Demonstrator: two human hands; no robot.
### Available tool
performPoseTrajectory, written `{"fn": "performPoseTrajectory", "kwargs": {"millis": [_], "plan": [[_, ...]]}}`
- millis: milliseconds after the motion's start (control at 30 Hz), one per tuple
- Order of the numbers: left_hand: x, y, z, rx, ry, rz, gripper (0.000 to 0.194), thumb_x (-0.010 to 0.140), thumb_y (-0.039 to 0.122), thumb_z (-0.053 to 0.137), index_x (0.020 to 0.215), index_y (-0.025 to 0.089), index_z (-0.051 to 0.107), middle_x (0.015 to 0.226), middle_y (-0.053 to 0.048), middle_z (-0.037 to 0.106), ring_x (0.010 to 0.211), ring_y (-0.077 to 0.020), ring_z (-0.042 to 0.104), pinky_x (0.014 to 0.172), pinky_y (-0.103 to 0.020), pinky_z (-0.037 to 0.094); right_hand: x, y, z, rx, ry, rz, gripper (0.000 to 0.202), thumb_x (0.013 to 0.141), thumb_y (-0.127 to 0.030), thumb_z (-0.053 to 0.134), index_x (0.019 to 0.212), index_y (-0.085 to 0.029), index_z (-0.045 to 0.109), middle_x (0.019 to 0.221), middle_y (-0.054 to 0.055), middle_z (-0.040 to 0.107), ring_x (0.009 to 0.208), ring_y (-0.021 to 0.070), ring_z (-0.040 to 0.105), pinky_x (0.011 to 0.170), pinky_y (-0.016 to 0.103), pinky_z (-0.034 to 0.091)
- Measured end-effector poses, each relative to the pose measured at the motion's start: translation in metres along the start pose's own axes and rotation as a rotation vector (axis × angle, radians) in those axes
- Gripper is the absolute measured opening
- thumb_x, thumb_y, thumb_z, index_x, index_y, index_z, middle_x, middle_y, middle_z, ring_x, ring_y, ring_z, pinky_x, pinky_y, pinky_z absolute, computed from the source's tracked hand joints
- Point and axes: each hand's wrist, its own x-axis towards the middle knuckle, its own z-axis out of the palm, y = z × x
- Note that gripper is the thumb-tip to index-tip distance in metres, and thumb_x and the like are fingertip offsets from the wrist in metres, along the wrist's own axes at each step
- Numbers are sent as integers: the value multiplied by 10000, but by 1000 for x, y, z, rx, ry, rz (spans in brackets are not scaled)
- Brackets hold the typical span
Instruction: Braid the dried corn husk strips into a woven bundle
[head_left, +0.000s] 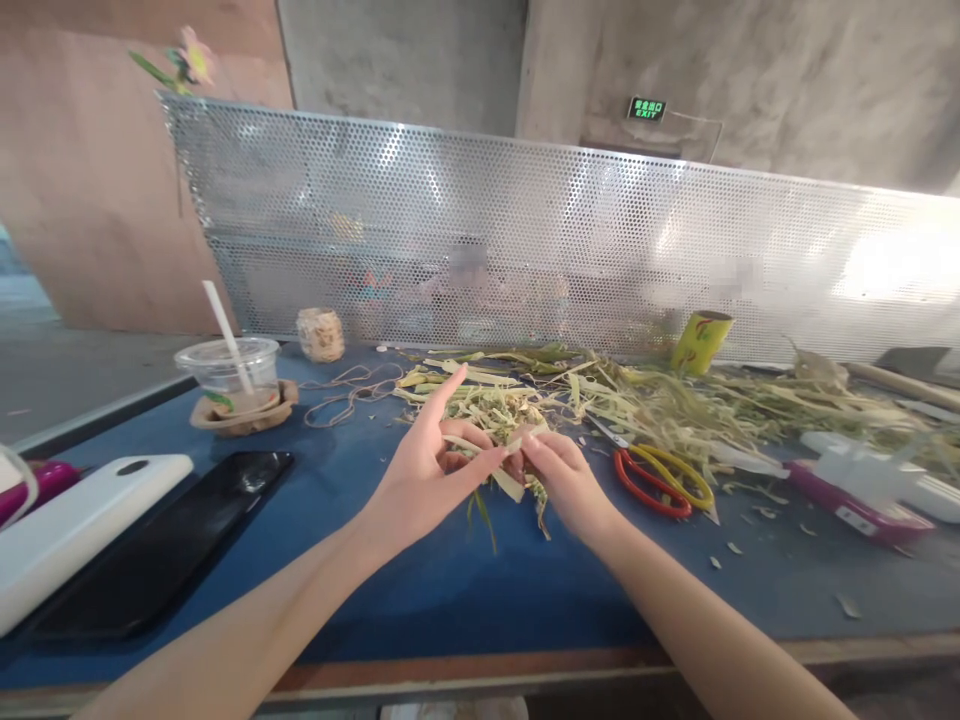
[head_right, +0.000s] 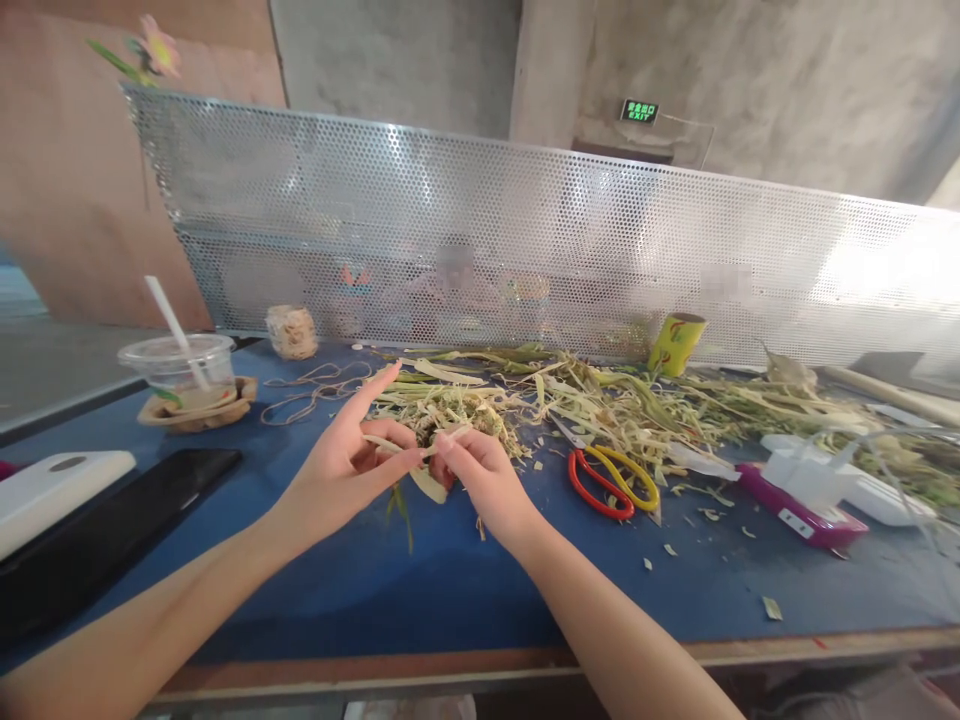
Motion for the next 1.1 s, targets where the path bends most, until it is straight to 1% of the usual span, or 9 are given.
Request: {"fn": "performPoseTrajectory", "kwargs": {"millis": [133,267,467,567,667,767,900,1000,1100], "plan": [[-1,0,2,-35,-51,25,776,782,270,590,1395,289,114,742,20,578,487,-60,416,465,-205,384,0,-4,2,-132,-47,-31,485,845,-395,452,415,-175,416,461,-23,399,493,93,404,536,236,341],[0,4,0,-71,-45,47,777,787,247,578,1399,282,99,722,29,563,494,-71,451,461,-209,402,0,-3,1,-145,47,-28,473,855,-405,444,443,-174,458,480,-18,425,497,96,404,544,241,351],[5,5,-9,-35,-76,28,783,798,308,575,1416,248,98,845,-44,679,638,-145,577,561,-253,460,0,7,-2,1,144,9,453,808,-452,511,455,-174,448,560,-6,437,582,112,433,591,248,372],[5,4,-10,47,-76,48,755,819,320,544,1418,261,88,914,-60,704,696,-175,622,610,-275,484,-1,6,-1,198,120,109,382,749,-537,543,608,-184,502,622,-12,475,587,110,444,560,242,380],[4,6,-9,196,-78,148,733,835,309,517,1421,232,83,962,-52,708,903,-209,625,799,-324,476,-2,2,2,322,11,211,374,666,-520,643,786,-194,503,618,-44,482,518,77,413,498,210,351],[3,8,-9,392,-131,249,683,858,267,473,1419,228,86,1025,-38,694,957,-196,610,893,-352,431,-1,1,4,228,-57,237,330,648,-416,699,765,-164,521,573,-60,462,481,51,384,467,188,311],[4,7,-9,530,-180,326,672,884,218,418,1419,235,12,1123,-42,652,999,-181,601,904,-340,425,0,5,1,138,-13,205,270,681,-392,668,693,-150,548,516,-61,464,450,49,386,443,192,291],[4,4,-11,563,-123,336,714,873,248,454,1420,230,-3,1134,-45,644,1013,-188,601,894,-323,439,0,6,0,81,-6,193,230,695,-364,651,720,-146,585,493,-55,482,433,54,402,436,198,303],[3,1,-12,571,-3,331,762,832,285,530,1422,225,50,992,-28,708,935,-202,639,853,-312,467,0,3,2,23,77,168,202,678,-333,656,745,-157,584,498,-55,488,430,61,422,425,197,320]]}}
